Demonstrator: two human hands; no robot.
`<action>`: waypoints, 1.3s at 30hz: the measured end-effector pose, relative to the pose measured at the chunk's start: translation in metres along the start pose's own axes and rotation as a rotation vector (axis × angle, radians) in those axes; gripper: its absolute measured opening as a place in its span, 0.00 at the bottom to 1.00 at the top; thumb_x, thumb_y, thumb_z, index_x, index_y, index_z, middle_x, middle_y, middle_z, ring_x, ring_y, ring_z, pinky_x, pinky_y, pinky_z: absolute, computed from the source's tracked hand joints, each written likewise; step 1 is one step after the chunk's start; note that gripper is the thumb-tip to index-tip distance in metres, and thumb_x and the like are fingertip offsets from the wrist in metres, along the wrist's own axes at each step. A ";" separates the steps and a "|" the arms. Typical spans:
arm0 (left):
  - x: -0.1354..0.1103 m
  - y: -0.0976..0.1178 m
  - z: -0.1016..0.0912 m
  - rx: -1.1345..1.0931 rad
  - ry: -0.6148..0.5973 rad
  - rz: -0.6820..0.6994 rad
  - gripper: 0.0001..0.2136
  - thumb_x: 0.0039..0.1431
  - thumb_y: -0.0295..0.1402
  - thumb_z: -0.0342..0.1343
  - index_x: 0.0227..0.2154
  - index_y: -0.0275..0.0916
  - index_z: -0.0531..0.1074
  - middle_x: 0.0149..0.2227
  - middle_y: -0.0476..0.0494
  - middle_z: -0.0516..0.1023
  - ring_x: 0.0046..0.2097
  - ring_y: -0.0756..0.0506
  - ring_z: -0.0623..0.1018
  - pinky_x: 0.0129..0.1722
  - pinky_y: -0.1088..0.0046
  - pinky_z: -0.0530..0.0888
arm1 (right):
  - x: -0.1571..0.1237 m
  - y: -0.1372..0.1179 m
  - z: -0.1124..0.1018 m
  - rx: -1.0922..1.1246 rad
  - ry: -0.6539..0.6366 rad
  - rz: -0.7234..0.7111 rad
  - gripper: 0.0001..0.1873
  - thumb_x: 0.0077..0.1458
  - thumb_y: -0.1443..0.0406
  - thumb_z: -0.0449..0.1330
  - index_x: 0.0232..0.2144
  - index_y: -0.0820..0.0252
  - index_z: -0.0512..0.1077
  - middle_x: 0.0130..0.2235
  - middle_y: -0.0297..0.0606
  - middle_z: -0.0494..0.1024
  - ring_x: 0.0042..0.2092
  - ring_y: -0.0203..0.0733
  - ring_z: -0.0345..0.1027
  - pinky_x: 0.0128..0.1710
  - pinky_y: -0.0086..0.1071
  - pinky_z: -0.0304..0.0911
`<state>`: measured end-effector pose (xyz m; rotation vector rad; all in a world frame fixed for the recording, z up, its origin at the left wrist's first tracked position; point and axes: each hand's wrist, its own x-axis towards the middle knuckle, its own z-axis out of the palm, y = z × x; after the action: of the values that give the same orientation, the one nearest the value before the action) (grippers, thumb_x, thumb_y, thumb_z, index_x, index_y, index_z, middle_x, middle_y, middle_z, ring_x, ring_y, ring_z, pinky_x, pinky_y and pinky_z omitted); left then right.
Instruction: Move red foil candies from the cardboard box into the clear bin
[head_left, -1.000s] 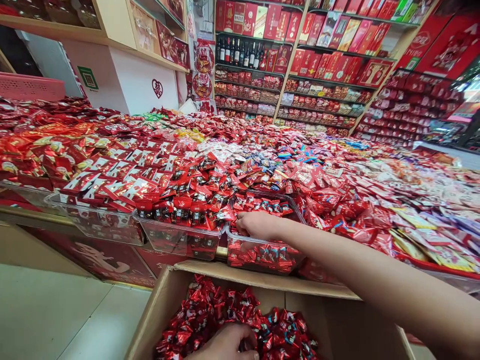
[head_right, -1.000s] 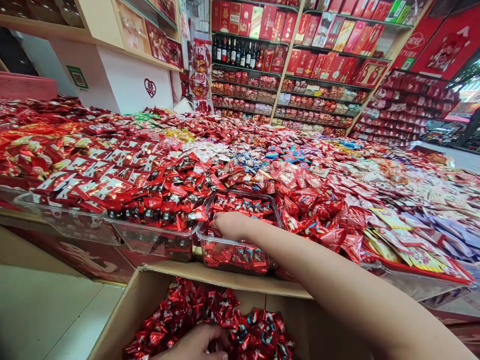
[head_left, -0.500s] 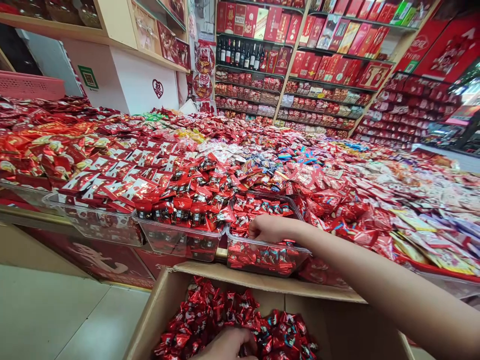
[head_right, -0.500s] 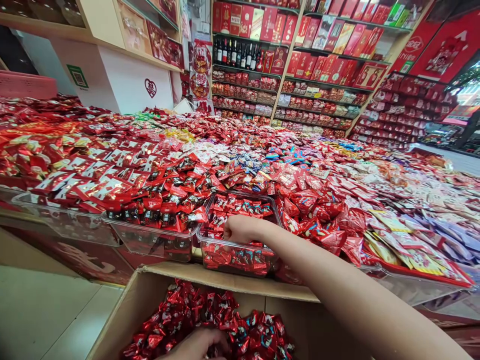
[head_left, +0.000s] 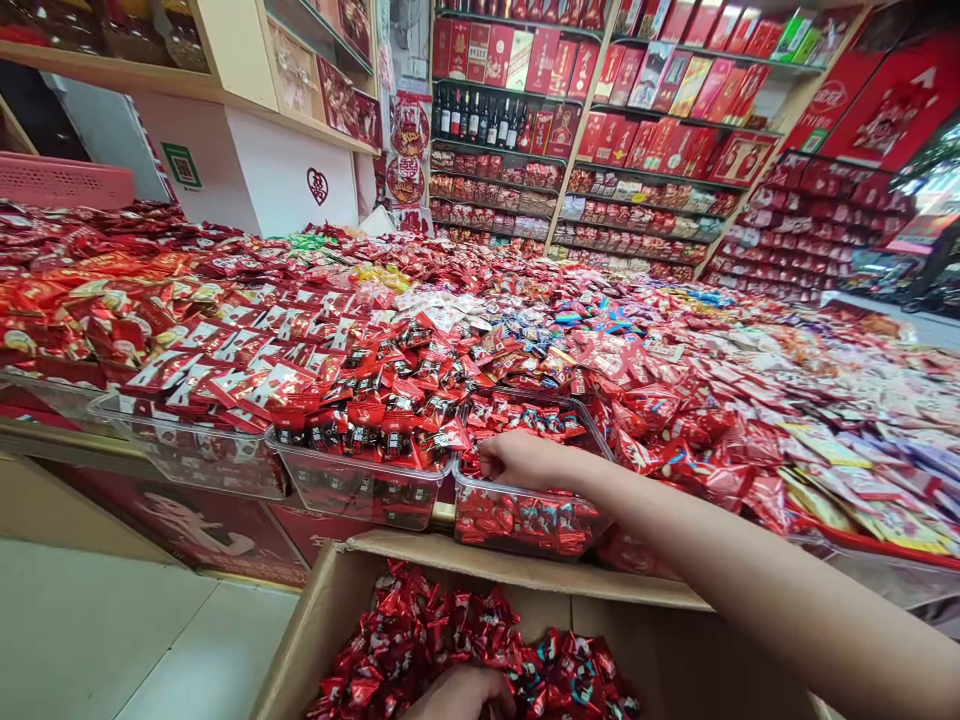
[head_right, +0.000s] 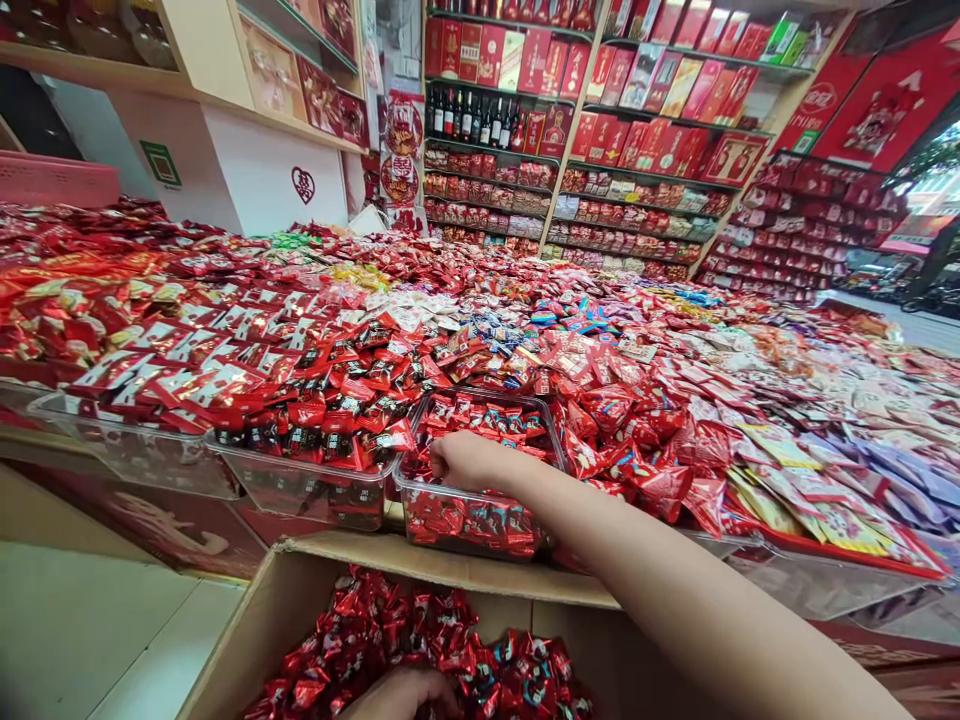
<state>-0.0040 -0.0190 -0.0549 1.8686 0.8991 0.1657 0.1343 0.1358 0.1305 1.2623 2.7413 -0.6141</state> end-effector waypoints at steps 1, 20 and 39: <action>0.000 -0.002 0.001 -0.009 0.005 0.011 0.13 0.48 0.41 0.48 0.34 0.42 0.70 0.33 0.50 0.76 0.33 0.50 0.73 0.29 0.81 0.65 | 0.000 0.000 -0.001 0.003 -0.018 0.009 0.08 0.35 0.70 0.53 0.25 0.62 0.66 0.26 0.32 0.71 0.26 0.30 0.59 0.22 0.21 0.52; 0.003 -0.004 0.003 0.017 0.002 0.041 0.13 0.47 0.41 0.49 0.33 0.41 0.71 0.31 0.45 0.77 0.32 0.48 0.75 0.27 0.80 0.66 | 0.004 -0.008 -0.015 -0.076 -0.072 0.046 0.11 0.36 0.70 0.54 0.28 0.62 0.69 0.28 0.35 0.73 0.27 0.31 0.62 0.21 0.21 0.52; 0.002 0.002 -0.004 0.038 -0.049 0.002 0.15 0.46 0.44 0.48 0.33 0.42 0.71 0.33 0.47 0.76 0.34 0.48 0.74 0.29 0.80 0.66 | -0.007 -0.012 -0.019 -0.299 -0.177 0.166 0.14 0.43 0.67 0.48 0.30 0.67 0.71 0.30 0.43 0.74 0.27 0.36 0.64 0.20 0.24 0.51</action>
<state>-0.0037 -0.0154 -0.0519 1.9008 0.8722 0.1044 0.1326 0.1310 0.1530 1.2773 2.4400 -0.2736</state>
